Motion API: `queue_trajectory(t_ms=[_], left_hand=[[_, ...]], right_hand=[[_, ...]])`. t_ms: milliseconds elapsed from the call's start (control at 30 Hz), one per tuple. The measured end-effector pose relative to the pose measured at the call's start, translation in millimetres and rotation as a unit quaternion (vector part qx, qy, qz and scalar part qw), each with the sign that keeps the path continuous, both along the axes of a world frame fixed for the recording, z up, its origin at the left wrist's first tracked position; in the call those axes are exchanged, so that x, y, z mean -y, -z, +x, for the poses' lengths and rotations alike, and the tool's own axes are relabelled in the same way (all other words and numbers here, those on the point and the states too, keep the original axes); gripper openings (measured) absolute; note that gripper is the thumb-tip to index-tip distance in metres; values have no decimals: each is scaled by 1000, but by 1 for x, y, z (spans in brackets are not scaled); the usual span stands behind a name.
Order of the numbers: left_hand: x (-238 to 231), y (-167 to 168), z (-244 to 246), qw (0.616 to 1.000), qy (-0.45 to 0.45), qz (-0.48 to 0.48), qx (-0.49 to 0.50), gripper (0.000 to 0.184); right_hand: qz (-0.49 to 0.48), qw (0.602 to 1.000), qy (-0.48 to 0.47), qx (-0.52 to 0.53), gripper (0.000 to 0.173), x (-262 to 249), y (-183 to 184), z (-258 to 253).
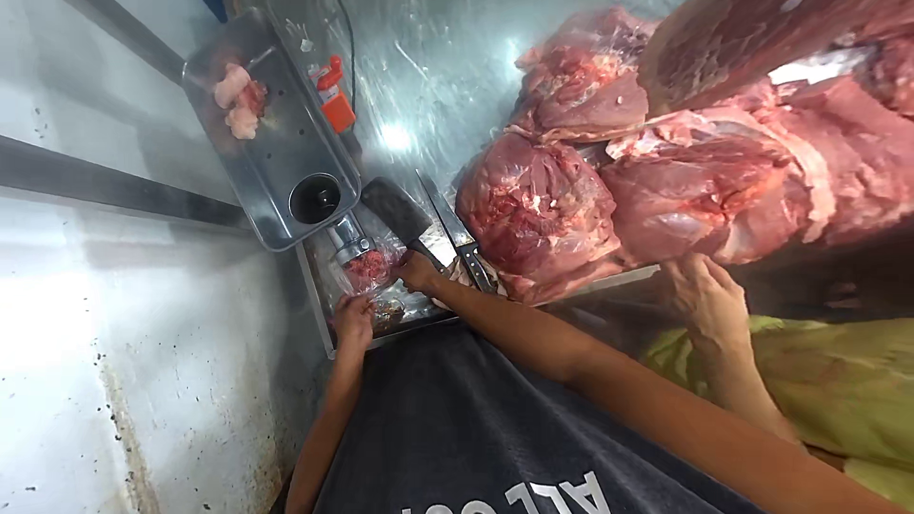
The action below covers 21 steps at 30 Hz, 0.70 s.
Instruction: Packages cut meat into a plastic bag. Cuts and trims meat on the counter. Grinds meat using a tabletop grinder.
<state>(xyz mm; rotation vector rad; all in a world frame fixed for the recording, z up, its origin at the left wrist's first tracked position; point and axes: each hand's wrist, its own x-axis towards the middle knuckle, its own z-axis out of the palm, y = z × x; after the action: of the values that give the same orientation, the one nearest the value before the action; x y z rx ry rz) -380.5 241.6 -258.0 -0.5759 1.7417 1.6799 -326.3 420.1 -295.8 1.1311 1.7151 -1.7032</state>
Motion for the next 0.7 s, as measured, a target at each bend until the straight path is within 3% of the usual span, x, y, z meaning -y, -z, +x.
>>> queue_trajectory(t_ms=[100,167,267,433,567,700], left_hand=[[7,-2,-10,995,16,87,41,24],[10,2,-12,990,70,96,73,19],[7,6,-13,985,147,31,90,24],[5,18,-19,980,158,-82,93,23],[-2,23,-20,971,191,-109,94,29],[-4,27,-29,957,242,-129,92,33]], right_hand=[[-92,986,133,-41,51,8,-3,7],[-110,978,170,-54,51,14,-10,8],[-66,984,152,-60,52,23,-9,8],[74,995,72,-3,36,28,9,12],[96,989,105,49,45,37,18,14],[107,987,113,35,42,33,39,20]])
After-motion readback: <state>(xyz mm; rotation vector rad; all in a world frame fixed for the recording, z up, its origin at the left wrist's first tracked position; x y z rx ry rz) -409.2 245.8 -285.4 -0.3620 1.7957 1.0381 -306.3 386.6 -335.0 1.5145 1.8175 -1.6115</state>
